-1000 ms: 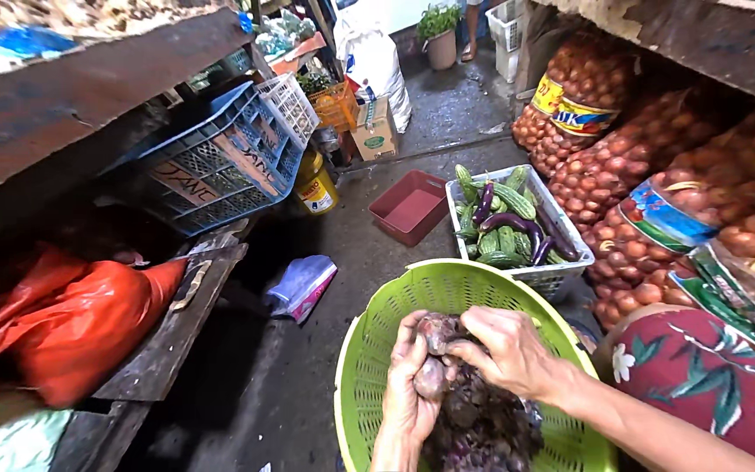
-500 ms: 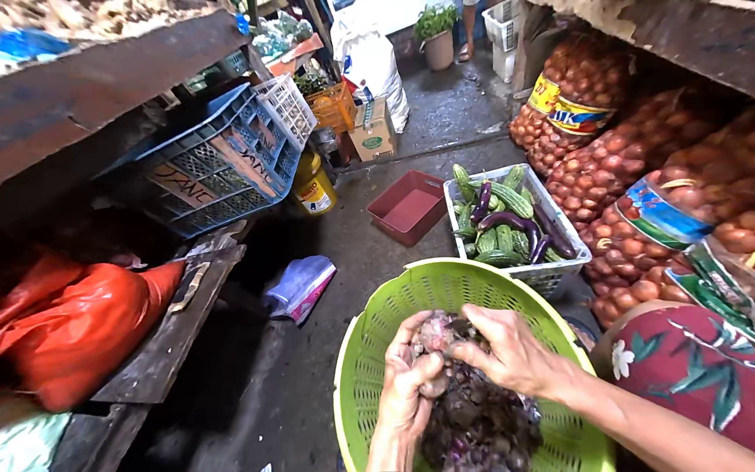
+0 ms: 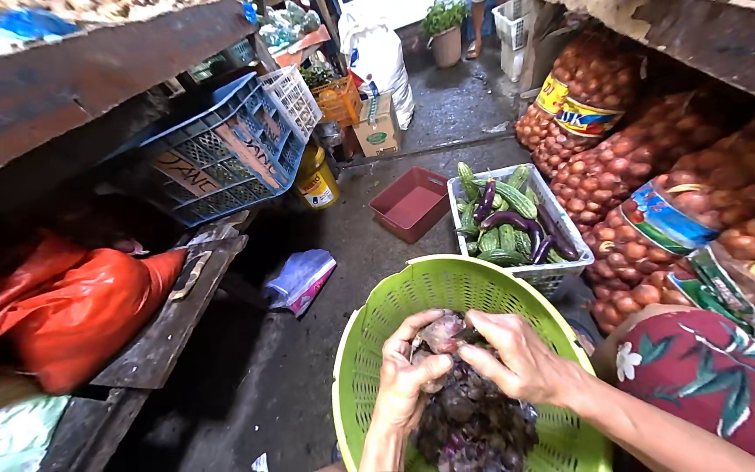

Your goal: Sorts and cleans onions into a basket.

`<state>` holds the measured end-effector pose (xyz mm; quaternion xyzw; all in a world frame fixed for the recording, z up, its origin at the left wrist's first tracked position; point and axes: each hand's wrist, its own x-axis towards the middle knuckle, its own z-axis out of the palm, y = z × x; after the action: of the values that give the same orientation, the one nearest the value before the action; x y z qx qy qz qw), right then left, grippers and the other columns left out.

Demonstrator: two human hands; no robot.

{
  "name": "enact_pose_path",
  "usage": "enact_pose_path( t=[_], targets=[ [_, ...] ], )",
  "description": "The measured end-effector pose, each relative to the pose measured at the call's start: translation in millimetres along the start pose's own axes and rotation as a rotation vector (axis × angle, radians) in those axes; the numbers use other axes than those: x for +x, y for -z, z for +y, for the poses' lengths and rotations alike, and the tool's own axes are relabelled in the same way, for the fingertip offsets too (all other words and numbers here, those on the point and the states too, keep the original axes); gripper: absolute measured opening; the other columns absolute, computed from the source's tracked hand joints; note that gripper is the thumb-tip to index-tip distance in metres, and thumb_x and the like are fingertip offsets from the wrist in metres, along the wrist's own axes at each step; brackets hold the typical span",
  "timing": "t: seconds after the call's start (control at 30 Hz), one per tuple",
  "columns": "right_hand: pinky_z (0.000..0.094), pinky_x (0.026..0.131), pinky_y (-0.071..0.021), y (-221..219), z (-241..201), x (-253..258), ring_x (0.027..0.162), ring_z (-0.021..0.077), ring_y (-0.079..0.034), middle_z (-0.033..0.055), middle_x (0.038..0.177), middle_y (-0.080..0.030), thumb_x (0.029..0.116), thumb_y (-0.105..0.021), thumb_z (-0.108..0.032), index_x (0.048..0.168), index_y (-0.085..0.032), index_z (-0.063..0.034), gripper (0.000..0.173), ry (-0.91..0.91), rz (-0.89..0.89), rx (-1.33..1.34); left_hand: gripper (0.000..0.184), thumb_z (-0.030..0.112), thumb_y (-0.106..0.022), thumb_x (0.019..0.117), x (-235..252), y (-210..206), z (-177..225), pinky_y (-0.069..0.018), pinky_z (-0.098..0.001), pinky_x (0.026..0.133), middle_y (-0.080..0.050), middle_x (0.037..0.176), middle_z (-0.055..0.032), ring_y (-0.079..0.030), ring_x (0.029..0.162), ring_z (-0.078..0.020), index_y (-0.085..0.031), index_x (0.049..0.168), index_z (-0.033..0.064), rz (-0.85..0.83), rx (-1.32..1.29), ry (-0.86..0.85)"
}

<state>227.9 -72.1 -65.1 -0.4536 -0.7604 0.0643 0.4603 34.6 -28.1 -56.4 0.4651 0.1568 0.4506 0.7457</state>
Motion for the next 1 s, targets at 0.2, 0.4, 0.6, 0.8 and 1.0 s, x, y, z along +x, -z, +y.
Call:
enact_pose_path(
  t=[0.2, 0.4, 0.6, 0.8, 1.0],
  targets=[
    [0.0284, 0.049, -0.0433, -1.6, -1.5, -1.4, 0.055, 0.0122, -0.053, 0.0041, 0.063, -0.052, 0.1062, -0.043, -0.039, 0.089, -0.061, -0.0051, 0.043, -0.06, -0.02, 0.064, 0.052, 0.009, -0.086, 0.0755, -1.3, -2.9, -4.0, -0.0595, -0.0248, 0.072, -0.07, 0.122, -0.0119, -0.07, 0.088, -0.0107, -0.07, 0.125, 0.0089, 0.02, 0.017, -0.058],
    [0.0272, 0.05, -0.043, -2.7, -2.7, -2.2, 0.054, 0.0112, -0.053, 0.0044, 0.061, -0.051, 0.1064, -0.041, -0.04, 0.087, -0.061, -0.0047, 0.045, -0.078, -0.02, 0.097, 0.051, 0.008, -0.085, 0.076, -3.0, -5.7, -6.7, -0.0573, -0.022, 0.064, -0.07, 0.12, -0.0128, -0.069, 0.081, -0.009, -0.07, 0.124, 0.0088, 0.041, -0.042, -0.034],
    [0.0264, 0.048, -0.0395, -0.3, -4.3, -2.4, 0.051, 0.0085, -0.049, 0.002, 0.057, -0.047, 0.1062, -0.042, -0.044, 0.084, -0.063, -0.0056, 0.049, -0.153, -0.07, 0.183, 0.051, 0.007, -0.084, 0.0767, -3.2, -6.8, -8.7, -0.0579, -0.0222, 0.066, -0.07, 0.121, -0.0128, -0.07, 0.083, -0.0094, -0.07, 0.125, 0.0091, 0.051, -0.043, -0.062],
    [0.0142, 0.042, -0.0344, 10.3, -15.1, 3.0, 0.045, -0.0049, -0.042, -0.0132, 0.056, -0.047, 0.1033, -0.041, -0.04, 0.075, -0.057, -0.0195, 0.038, -0.6, -0.326, 0.795, 0.042, 0.016, -0.078, 0.0871, 1.1, -1.8, -12.7, -0.0559, -0.0285, 0.098, -0.069, 0.128, -0.0045, -0.066, 0.114, -0.0124, -0.069, 0.127, 0.0104, 0.022, 0.416, -0.349],
    [0.014, 0.044, -0.0399, 13.2, -20.0, 3.8, 0.049, -0.0035, -0.048, -0.012, 0.062, -0.053, 0.1036, -0.046, -0.041, 0.082, -0.058, -0.0204, 0.033, -0.552, -0.582, 1.064, 0.051, 0.019, -0.073, 0.0914, 2.6, 6.4, -9.0, -0.0585, -0.0233, 0.075, -0.07, 0.119, -0.0085, -0.069, 0.09, -0.0082, -0.059, 0.135, -0.002, 0.142, 0.231, -0.188]
  ],
)
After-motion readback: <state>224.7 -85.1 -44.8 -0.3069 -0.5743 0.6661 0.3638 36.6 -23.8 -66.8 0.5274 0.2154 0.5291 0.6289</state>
